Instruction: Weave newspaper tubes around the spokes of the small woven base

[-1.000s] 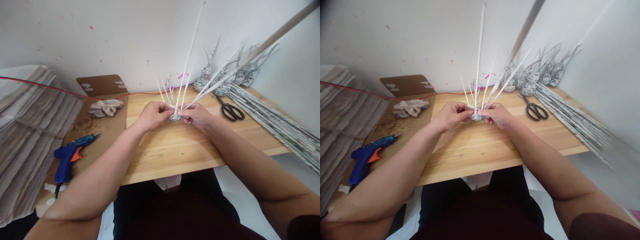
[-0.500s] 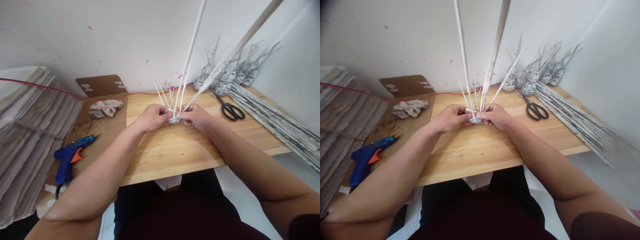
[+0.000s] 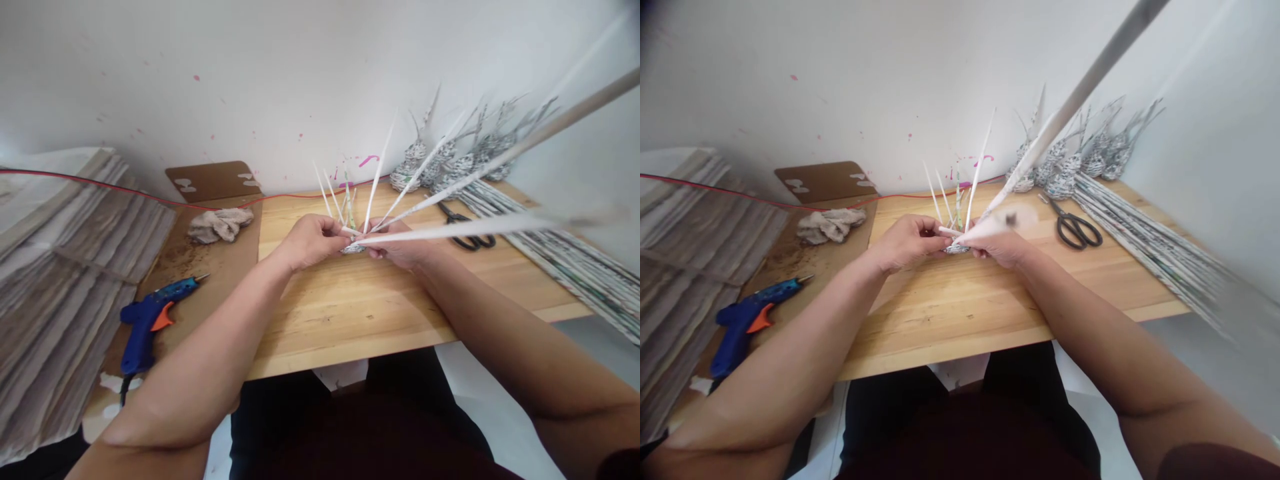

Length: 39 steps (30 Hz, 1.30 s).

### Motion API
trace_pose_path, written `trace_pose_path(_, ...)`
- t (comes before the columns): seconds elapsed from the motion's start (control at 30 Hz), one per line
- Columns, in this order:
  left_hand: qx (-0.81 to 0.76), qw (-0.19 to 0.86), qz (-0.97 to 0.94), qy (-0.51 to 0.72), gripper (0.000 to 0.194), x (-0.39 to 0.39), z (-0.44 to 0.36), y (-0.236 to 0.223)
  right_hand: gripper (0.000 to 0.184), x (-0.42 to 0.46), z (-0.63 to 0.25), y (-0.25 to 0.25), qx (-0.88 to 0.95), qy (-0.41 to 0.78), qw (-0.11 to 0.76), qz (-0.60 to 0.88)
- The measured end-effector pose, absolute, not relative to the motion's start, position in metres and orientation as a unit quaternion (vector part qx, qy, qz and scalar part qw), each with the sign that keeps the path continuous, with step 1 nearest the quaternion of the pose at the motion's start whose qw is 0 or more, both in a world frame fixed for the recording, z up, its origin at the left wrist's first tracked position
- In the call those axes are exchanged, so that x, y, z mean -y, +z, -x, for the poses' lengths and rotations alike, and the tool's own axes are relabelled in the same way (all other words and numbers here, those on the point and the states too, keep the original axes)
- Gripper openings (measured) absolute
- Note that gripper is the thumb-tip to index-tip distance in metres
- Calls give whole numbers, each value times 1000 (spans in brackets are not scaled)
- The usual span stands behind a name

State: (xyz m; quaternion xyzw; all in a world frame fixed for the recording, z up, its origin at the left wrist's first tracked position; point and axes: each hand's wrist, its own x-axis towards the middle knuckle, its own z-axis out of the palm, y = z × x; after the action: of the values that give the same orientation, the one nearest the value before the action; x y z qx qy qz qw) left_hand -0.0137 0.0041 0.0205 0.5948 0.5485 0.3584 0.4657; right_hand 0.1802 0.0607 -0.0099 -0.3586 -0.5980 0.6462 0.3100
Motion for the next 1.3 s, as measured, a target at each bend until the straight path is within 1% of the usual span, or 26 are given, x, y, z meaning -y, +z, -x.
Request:
trace_pose_path(0.07, -569, 455, -587, 353, 10, -4, 13, 20, 29, -60, -179, -9, 599, 642, 308, 366)
trace_pose_path(0.13, -573, 457, -578, 358, 10, -4, 12, 20, 25, -60, -180, -8, 610, 635, 301, 366)
trace_pose_path(0.3, -543, 471, -588, 371, 14, -4, 15, 22, 22, -62, -183, -8, 613, 634, 296, 367)
trace_pose_path(0.53, -496, 470, -615, 393, 26, -5, 15, 22, 22, -63, -183, -5, 567, 668, 320, 361)
trace_pose_path(0.63, -489, 449, -609, 433, 28, -5, 11, 20, 24, -63, -181, -3, 543, 685, 328, 358)
trace_pose_path(0.73, -496, 405, -614, 462, 24, -5, 7, 18, 26, -63, -181, -3, 519, 701, 333, 357)
trace_pose_path(0.87, -498, 358, -630, 477, 19, -5, 5, 17, 28, -64, -182, -5, 519, 705, 335, 348)
trace_pose_path(0.97, -499, 339, -634, 483, 22, -7, 5, 14, 32, -65, -184, -7, 520, 715, 329, 333)
trace_pose_path(1.07, -495, 349, -628, 489, 24, -9, 5, 10, 34, -65, -184, -8, 532, 716, 318, 321)
trace_pose_path(1.23, -486, 375, -620, 488, 19, -11, 9, 9, 35, -64, -183, -5, 545, 691, 324, 346)
trace_pose_path(1.3, -476, 384, -619, 493, 22, -12, 10, 11, 34, -64, -183, -4, 548, 685, 322, 357)
